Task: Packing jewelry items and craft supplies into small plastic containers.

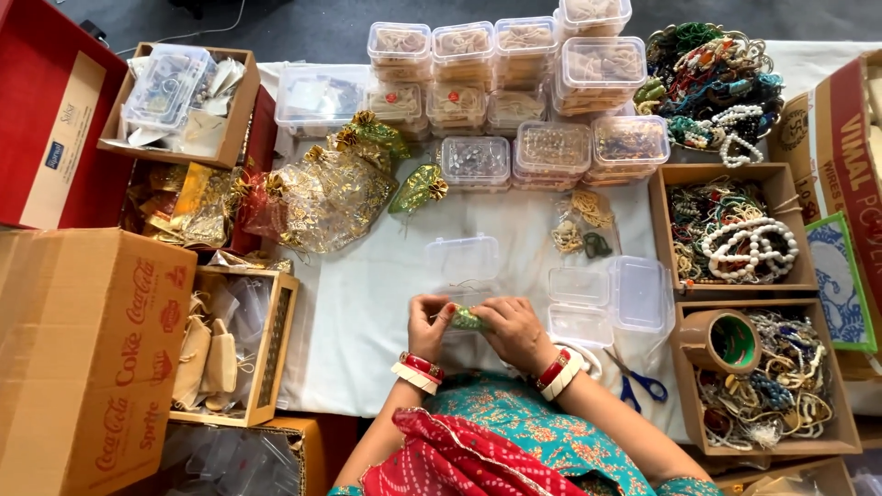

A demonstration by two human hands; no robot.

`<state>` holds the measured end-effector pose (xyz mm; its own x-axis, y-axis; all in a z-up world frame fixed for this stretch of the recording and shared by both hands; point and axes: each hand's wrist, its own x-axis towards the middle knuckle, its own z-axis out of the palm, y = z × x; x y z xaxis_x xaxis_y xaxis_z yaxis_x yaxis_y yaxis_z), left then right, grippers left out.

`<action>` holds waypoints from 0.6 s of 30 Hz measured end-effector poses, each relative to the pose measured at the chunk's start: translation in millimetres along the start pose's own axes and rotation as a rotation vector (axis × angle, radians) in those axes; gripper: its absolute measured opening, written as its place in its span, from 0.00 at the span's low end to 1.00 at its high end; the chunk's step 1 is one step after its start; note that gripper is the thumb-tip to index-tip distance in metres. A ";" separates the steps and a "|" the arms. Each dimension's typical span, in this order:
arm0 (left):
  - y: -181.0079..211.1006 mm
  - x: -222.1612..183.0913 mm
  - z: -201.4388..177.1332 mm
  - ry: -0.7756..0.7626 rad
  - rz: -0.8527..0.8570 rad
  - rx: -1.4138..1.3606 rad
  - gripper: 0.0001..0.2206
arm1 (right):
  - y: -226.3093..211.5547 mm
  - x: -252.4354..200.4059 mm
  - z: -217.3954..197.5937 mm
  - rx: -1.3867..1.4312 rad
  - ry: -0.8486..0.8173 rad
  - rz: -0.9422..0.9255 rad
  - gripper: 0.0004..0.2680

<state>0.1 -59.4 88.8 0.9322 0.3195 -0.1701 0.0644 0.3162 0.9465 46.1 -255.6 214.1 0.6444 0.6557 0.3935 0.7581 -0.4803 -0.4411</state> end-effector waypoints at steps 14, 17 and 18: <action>19.9 -16.6 9.4 0.123 0.098 0.293 0.11 | 40.2 13.1 31.2 0.063 -0.369 0.213 0.12; 45.0 -27.0 23.4 0.214 0.230 0.582 0.09 | 25.4 14.7 33.0 -0.029 -0.339 0.249 0.12; 56.2 -31.4 29.1 0.262 0.326 0.747 0.10 | 19.9 15.4 32.0 -0.056 -0.322 0.266 0.12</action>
<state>-15.2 -77.7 155.3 0.8387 0.5172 0.1709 0.1112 -0.4697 0.8758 67.8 -236.5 185.6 0.7608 0.6490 -0.0045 0.5795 -0.6824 -0.4456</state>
